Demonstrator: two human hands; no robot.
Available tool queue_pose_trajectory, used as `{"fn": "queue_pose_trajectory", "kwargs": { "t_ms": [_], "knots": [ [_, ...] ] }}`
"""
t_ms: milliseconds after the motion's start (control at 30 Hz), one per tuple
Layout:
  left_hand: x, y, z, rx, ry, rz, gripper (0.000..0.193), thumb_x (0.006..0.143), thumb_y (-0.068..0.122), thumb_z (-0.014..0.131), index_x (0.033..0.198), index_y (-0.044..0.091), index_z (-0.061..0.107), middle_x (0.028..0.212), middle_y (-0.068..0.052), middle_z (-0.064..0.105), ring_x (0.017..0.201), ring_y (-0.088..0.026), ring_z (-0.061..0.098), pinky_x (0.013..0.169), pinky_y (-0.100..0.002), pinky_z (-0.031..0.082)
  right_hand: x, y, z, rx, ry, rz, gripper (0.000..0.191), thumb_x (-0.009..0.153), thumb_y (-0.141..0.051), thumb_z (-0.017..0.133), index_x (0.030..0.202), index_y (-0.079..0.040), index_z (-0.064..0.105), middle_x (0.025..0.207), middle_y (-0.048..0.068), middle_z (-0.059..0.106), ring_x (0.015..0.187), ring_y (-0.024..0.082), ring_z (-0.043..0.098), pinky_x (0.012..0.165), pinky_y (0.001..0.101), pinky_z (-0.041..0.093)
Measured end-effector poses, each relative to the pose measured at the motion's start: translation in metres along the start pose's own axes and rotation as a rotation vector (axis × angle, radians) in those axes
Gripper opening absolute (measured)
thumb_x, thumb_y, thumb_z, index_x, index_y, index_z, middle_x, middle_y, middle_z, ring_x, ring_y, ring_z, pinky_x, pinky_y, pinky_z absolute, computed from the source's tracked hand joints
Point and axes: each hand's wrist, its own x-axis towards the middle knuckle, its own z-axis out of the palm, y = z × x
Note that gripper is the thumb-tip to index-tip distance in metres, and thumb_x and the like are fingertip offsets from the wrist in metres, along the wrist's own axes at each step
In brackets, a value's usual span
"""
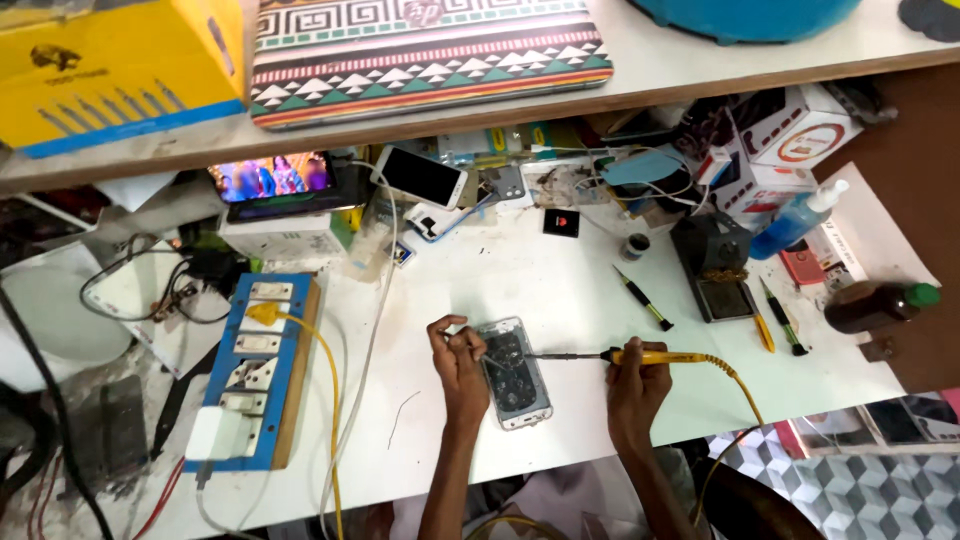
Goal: The person solders components on the exposed motherboard of a disassembled smartphone lying on a workbench, holding a yellow soldering iron in one hand and a thin wire in the other, repeatedly touching the iron to points on the board throughout the episode.
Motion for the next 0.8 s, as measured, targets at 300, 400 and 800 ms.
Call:
{"fn": "queue_pose_trajectory", "kwargs": {
  "t_ms": [300,400,800],
  "knots": [
    [0.007,0.0,-0.003,-0.101,0.031,-0.063,0.042,0.11,0.049,0.041,0.112,0.007,0.045,0.069,0.001,0.039,0.066,-0.01,0.036,0.065,-0.028,0.032,-0.001,-0.005,0.003,-0.074,-0.04,0.004,0.022,0.108,-0.021,0.051,0.094,-0.003,0.054,0.068,0.003,0.057,0.054,0.007,0.048,0.049,0.0232,0.036],
    [0.005,0.003,-0.004,-0.094,0.053,-0.107,0.039,0.109,0.047,0.042,0.109,0.008,0.043,0.071,0.0,0.04,0.066,-0.01,0.036,0.062,-0.027,0.031,-0.001,-0.002,0.003,-0.128,-0.04,0.03,0.022,0.107,-0.02,0.053,0.093,-0.003,0.054,0.065,0.004,0.058,0.053,0.006,0.046,0.047,0.0233,0.034],
    [0.003,0.008,0.0,-0.074,0.112,-0.061,0.026,0.11,0.034,0.039,0.111,0.008,0.044,0.072,-0.001,0.041,0.066,-0.011,0.038,0.063,-0.026,0.034,-0.001,-0.001,0.0,-0.214,-0.01,0.001,0.023,0.106,-0.017,0.055,0.088,-0.002,0.054,0.061,0.003,0.054,0.048,0.005,0.043,0.044,0.0232,0.032]
  ]
}}
